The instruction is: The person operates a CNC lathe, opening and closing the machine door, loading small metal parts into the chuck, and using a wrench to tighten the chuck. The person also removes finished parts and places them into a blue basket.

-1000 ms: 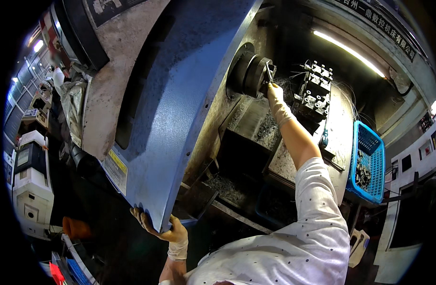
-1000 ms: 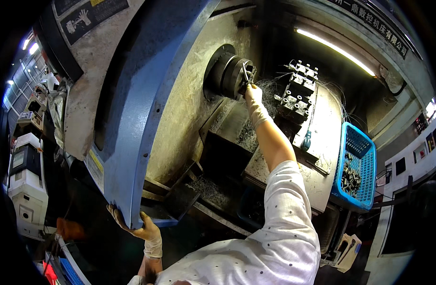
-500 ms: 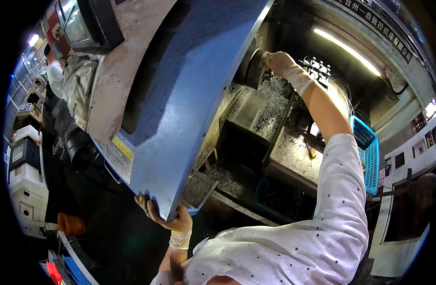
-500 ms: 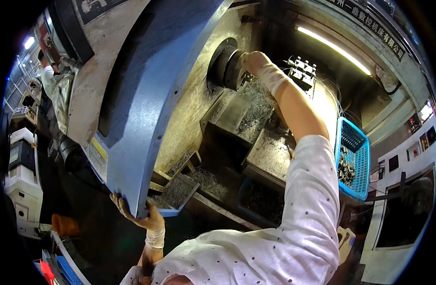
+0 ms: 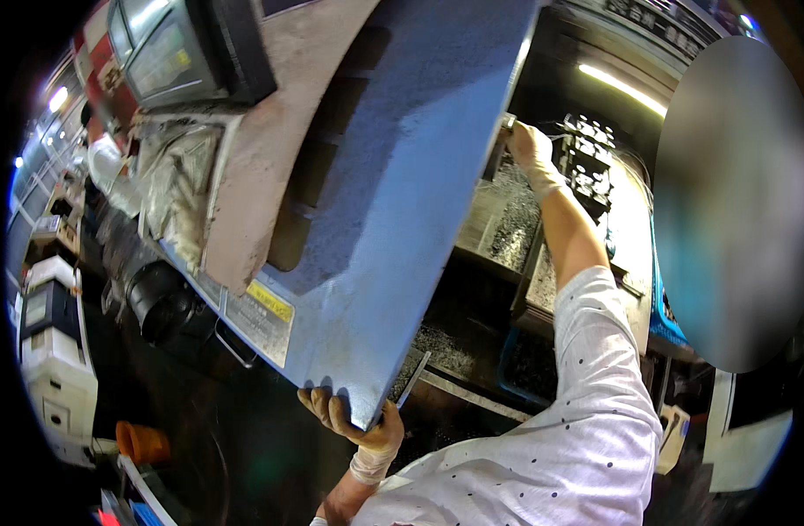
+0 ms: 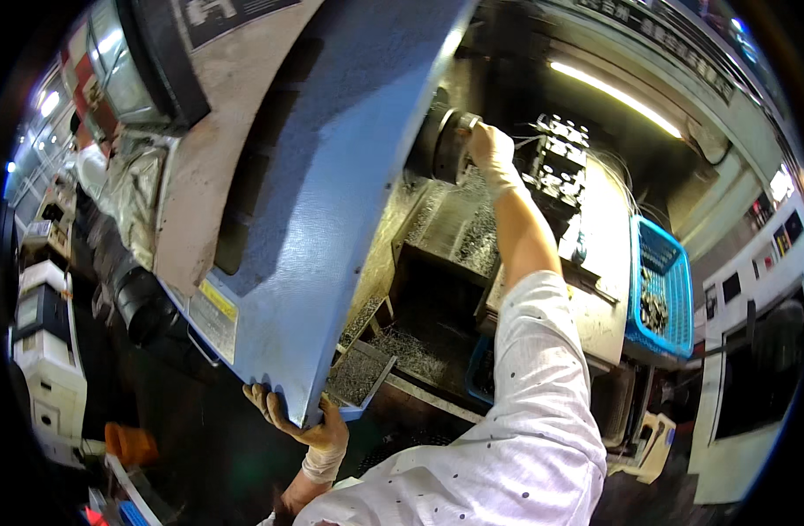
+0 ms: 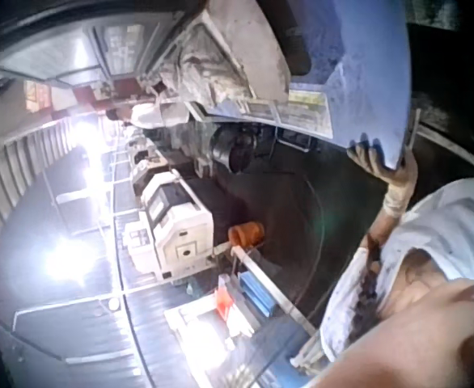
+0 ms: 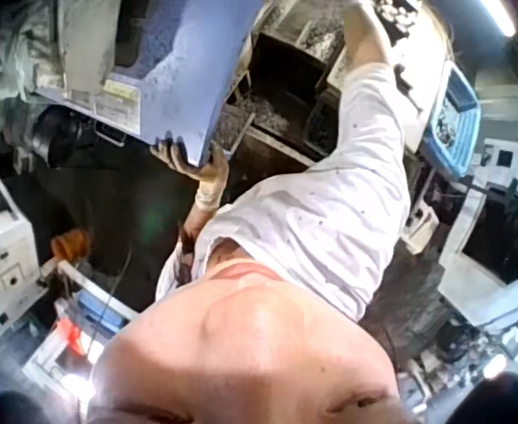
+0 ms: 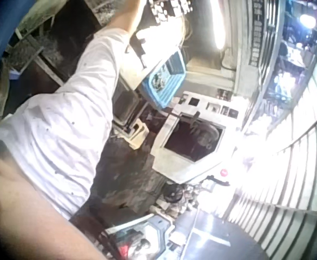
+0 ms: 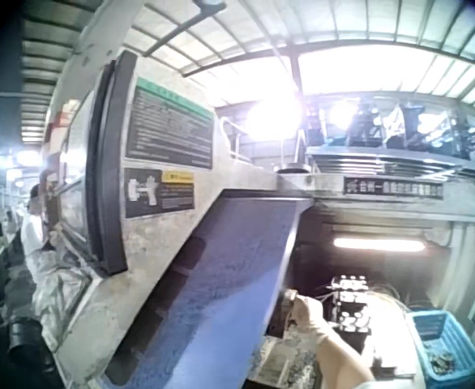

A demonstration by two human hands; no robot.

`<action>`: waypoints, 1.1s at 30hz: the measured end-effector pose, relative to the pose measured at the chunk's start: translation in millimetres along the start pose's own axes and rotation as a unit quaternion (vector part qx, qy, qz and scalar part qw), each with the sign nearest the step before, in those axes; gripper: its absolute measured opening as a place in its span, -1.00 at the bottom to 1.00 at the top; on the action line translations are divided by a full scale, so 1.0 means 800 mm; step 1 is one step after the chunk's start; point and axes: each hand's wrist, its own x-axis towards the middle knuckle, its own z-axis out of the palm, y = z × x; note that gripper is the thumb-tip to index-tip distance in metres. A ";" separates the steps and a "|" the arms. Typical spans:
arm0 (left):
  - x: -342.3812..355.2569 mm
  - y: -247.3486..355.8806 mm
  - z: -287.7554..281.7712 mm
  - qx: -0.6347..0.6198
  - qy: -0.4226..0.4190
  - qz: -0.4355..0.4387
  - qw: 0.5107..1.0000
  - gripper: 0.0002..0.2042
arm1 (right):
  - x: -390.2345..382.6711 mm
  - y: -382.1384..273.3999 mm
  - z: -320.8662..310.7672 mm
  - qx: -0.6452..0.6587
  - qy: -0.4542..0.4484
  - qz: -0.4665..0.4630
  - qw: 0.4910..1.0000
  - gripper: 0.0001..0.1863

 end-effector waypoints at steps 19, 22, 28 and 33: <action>0.013 -0.019 0.025 0.010 0.053 0.100 0.994 -0.34 | -0.796 0.173 -0.105 0.111 0.020 0.625 0.772 -0.29; 0.018 -0.015 0.020 0.014 0.056 0.110 0.992 -0.34 | -0.773 0.216 -0.079 0.297 -0.101 0.674 0.669 -0.12; 0.021 -0.006 0.019 0.041 0.008 0.020 0.999 -0.36 | -0.738 0.221 -0.008 0.519 -0.128 0.726 0.433 -0.74; 0.019 -0.008 0.009 0.104 0.020 0.063 0.992 -0.36 | -0.682 0.229 -0.090 0.599 0.078 0.569 0.558 -0.68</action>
